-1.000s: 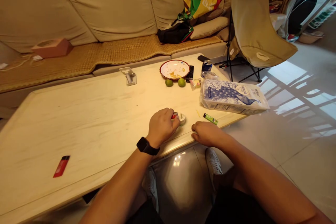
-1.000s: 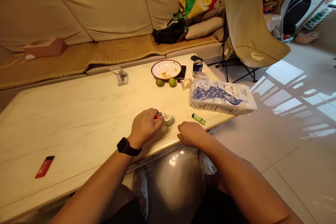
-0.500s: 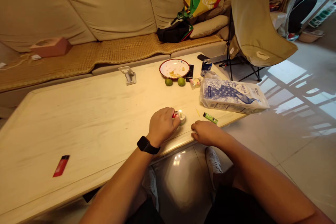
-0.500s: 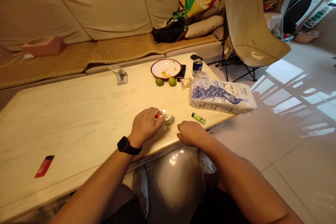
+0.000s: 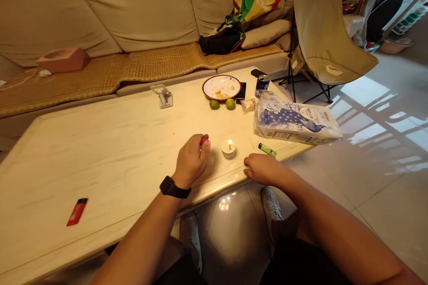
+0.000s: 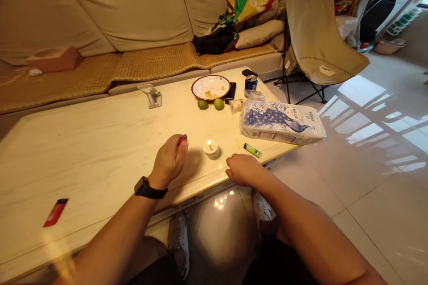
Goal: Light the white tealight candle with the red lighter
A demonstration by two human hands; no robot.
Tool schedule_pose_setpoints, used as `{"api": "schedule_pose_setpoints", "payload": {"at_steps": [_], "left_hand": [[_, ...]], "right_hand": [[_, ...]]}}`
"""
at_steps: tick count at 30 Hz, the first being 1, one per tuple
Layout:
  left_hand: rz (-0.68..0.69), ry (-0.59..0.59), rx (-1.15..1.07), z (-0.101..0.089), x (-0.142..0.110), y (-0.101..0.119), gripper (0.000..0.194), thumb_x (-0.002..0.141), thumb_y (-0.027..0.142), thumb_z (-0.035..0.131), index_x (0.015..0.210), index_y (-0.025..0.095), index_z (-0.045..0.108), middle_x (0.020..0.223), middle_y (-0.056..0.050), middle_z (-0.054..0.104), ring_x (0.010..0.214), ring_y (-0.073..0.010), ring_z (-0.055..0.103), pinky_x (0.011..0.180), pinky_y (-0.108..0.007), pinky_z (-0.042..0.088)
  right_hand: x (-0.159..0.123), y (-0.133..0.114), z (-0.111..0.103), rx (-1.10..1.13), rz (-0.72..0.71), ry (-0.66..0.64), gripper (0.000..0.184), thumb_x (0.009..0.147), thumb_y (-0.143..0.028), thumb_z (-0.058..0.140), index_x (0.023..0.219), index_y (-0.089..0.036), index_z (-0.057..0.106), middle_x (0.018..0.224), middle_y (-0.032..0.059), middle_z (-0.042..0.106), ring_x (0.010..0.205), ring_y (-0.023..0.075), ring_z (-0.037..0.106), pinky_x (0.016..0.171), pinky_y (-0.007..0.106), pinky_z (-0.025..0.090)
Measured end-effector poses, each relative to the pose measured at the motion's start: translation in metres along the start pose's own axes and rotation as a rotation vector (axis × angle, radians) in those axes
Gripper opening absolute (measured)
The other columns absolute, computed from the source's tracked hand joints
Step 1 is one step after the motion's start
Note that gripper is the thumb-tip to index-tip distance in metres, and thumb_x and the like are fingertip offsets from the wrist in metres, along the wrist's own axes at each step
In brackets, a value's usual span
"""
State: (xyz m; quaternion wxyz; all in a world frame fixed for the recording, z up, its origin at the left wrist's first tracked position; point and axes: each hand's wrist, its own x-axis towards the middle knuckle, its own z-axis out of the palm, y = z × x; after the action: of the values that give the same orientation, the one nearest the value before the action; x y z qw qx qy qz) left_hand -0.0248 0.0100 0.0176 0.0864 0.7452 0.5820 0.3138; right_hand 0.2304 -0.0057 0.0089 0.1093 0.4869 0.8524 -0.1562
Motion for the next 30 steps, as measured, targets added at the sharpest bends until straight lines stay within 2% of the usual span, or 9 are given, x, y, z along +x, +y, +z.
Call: {"api": "schedule_pose_setpoints", "payload": {"at_steps": [6,14,23,30], "left_hand": [[-0.058,0.006,0.041,-0.007,-0.003,-0.010,0.028,0.100,0.043,0.038,0.092,0.022,0.053,0.081,-0.003,0.060,0.074,-0.0204,0.055,0.067,-0.033,0.040],[-0.078,-0.013,0.064,-0.010,-0.004,-0.012,0.030,0.099,0.047,0.038,0.088,0.023,0.052,0.078,-0.003,0.060,0.071,-0.0207,0.055,0.064,-0.033,0.038],[-0.049,-0.034,0.080,-0.009,-0.004,-0.013,0.031,0.099,0.047,0.038,0.087,0.022,0.053,0.079,-0.004,0.061,0.073,-0.0208,0.056,0.066,-0.033,0.040],[-0.008,-0.035,0.106,-0.006,-0.003,-0.005,0.032,0.099,0.046,0.038,0.084,0.022,0.052,0.077,-0.004,0.061,0.072,-0.0209,0.056,0.066,-0.033,0.040]], "right_hand": [[0.000,-0.001,-0.001,0.003,0.008,-0.015,0.032,0.094,-0.040,0.046,0.106,-0.019,0.067,0.109,0.0116,0.069,0.098,0.0247,0.065,0.077,0.031,0.044],[0.002,-0.001,0.001,0.004,0.001,-0.004,0.031,0.094,-0.040,0.047,0.104,-0.019,0.068,0.107,0.0111,0.069,0.097,0.0244,0.065,0.076,0.031,0.044],[0.001,-0.002,-0.003,0.008,-0.003,-0.020,0.031,0.093,-0.038,0.048,0.106,-0.018,0.068,0.109,0.0127,0.069,0.099,0.0249,0.065,0.080,0.032,0.045],[0.000,-0.005,-0.005,0.000,-0.007,-0.016,0.029,0.093,-0.037,0.048,0.105,-0.018,0.067,0.107,0.0126,0.070,0.097,0.0255,0.066,0.079,0.033,0.046]]}}
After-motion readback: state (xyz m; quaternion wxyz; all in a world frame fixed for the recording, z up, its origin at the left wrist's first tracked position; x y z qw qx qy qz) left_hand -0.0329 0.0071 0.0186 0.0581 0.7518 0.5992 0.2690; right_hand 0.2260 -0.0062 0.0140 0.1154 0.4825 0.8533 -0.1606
